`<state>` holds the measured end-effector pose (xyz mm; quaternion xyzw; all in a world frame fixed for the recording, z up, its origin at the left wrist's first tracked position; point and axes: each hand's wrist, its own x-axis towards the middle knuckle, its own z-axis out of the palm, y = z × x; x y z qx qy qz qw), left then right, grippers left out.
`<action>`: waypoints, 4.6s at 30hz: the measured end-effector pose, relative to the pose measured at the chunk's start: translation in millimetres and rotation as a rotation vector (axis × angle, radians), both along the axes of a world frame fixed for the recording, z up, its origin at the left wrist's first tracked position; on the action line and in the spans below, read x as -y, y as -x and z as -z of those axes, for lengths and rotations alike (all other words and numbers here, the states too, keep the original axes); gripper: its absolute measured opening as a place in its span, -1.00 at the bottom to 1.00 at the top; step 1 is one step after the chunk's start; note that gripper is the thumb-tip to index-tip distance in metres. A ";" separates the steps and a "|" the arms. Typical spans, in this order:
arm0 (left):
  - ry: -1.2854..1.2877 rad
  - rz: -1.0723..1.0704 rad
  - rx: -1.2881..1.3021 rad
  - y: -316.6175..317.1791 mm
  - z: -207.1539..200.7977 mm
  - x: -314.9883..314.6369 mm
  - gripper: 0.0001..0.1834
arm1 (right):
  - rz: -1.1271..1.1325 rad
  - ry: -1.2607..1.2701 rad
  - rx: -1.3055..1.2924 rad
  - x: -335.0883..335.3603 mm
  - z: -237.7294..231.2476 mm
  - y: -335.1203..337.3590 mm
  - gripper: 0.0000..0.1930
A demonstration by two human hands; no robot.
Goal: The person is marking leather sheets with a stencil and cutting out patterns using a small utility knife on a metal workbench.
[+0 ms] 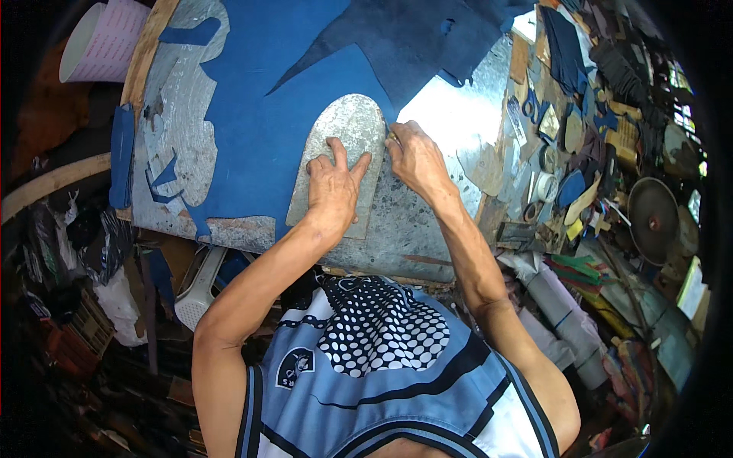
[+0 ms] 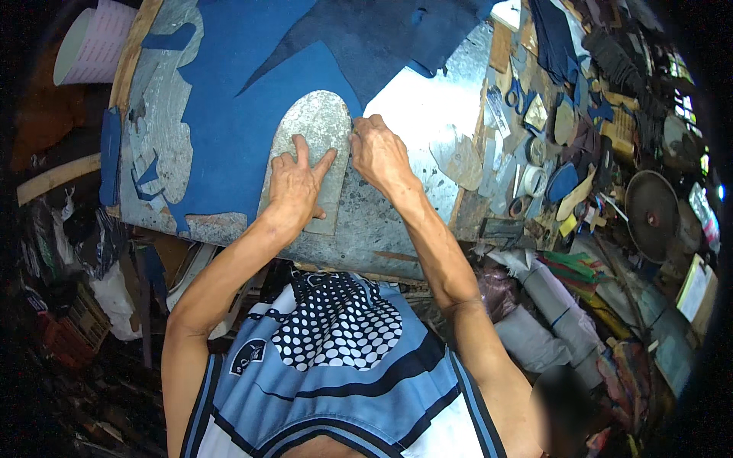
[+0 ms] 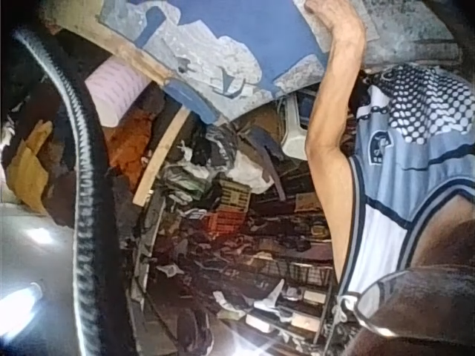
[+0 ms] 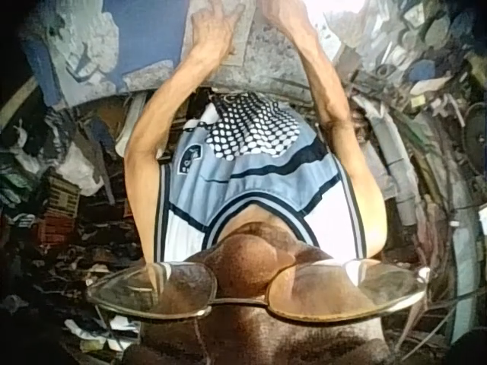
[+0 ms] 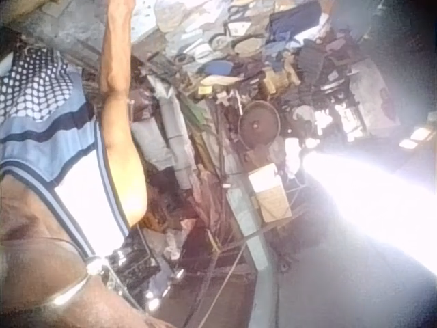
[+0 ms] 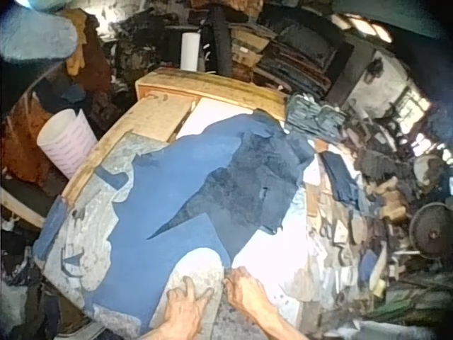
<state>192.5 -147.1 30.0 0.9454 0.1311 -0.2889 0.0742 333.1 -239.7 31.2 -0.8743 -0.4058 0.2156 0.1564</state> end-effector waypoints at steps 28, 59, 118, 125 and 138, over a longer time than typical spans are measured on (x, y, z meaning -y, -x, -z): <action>0.213 0.105 0.503 43.5 22.4 -33.8 0.13 | 0.474 -0.199 -0.014 65.9 -2.7 147.4 -0.71; 0.458 0.480 0.923 48.9 -91.2 4.4 -0.20 | 0.250 -0.169 0.317 137.9 -153.8 140.6 -0.77; 0.084 -0.700 0.758 180.6 33.3 -118.1 -0.57 | 1.105 -0.846 -0.996 185.2 -30.0 134.8 -0.75; 0.487 -0.903 0.593 184.9 31.6 -135.6 -0.64 | 1.150 -0.884 -0.912 147.5 0.1 148.8 -0.74; 0.139 -0.286 0.858 144.3 22.1 -129.6 -0.41 | 1.243 -0.899 -0.783 151.9 11.3 141.1 -0.74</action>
